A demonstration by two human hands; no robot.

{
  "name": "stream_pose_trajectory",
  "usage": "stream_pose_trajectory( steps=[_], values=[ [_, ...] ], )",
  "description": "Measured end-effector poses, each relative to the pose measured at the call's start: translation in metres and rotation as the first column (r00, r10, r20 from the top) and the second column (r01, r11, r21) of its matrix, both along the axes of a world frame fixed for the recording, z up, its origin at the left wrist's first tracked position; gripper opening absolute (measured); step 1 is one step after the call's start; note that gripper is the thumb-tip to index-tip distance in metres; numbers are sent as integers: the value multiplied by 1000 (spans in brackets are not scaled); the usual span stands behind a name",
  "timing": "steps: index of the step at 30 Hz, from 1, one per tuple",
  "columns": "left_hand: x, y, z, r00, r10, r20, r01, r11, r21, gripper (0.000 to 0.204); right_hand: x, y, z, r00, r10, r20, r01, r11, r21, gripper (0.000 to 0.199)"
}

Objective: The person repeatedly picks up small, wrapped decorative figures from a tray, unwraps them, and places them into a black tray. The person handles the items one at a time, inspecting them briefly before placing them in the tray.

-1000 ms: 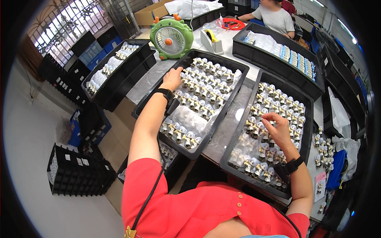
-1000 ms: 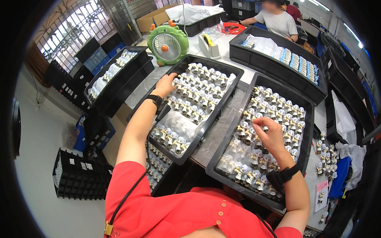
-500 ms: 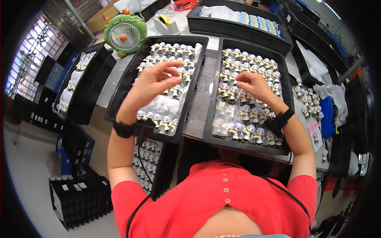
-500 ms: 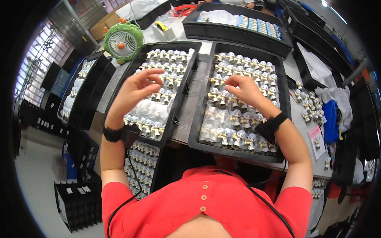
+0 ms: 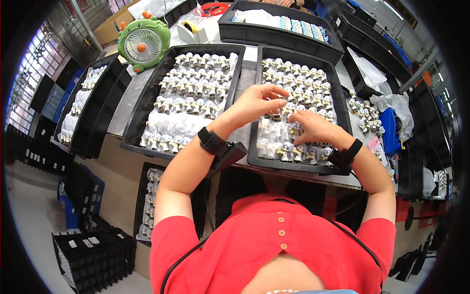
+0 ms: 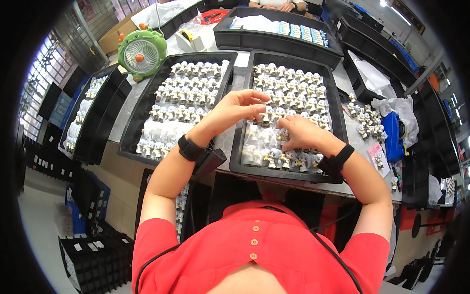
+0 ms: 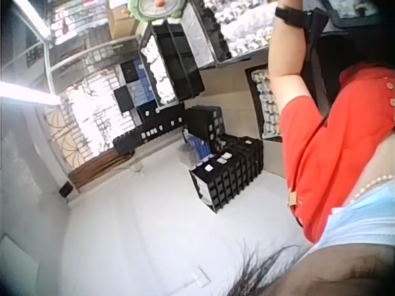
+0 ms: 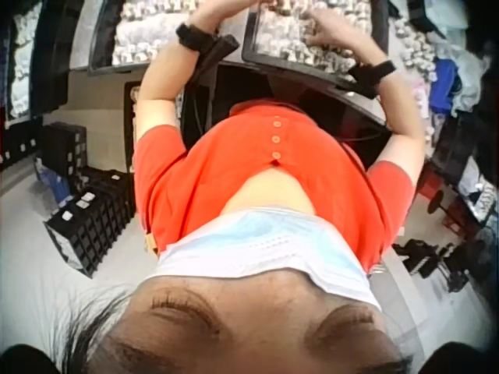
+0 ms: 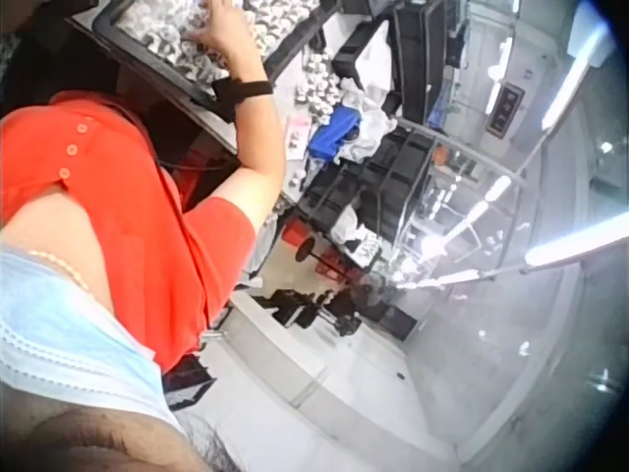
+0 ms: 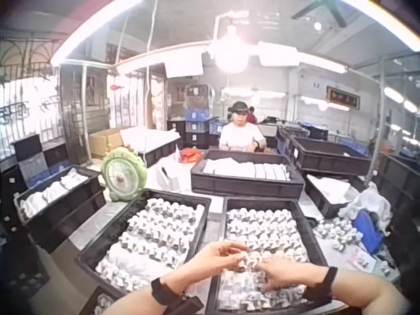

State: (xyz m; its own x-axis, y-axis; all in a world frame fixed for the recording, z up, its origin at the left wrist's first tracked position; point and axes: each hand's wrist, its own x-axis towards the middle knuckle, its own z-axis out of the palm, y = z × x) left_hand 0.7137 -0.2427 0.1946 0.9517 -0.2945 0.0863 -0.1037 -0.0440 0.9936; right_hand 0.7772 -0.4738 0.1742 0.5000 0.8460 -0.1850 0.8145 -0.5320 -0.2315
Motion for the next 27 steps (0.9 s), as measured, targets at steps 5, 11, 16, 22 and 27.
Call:
stream_pose_trajectory(
  steps=[5,11,16,22,27],
  values=[
    [7,3,-17,996,93,12,-92,994,-51,31,0,5,3,991,-123,-62,127,990,66,58],
    [-3,-3,-15,987,7,-159,-33,985,-168,55,-14,23,44,981,-119,-152,183,824,537,57],
    [-5,1,-8,986,-34,-166,-50,878,-475,50,-11,40,53,989,-58,-138,142,658,740,55],
    [-5,-3,-2,993,63,-98,-100,887,-451,50,-12,51,39,972,-32,-235,217,518,828,54],
    [-3,-3,-7,987,149,-58,-160,905,-394,57,-12,56,34,961,-15,-276,248,487,837,57]
  ],
)
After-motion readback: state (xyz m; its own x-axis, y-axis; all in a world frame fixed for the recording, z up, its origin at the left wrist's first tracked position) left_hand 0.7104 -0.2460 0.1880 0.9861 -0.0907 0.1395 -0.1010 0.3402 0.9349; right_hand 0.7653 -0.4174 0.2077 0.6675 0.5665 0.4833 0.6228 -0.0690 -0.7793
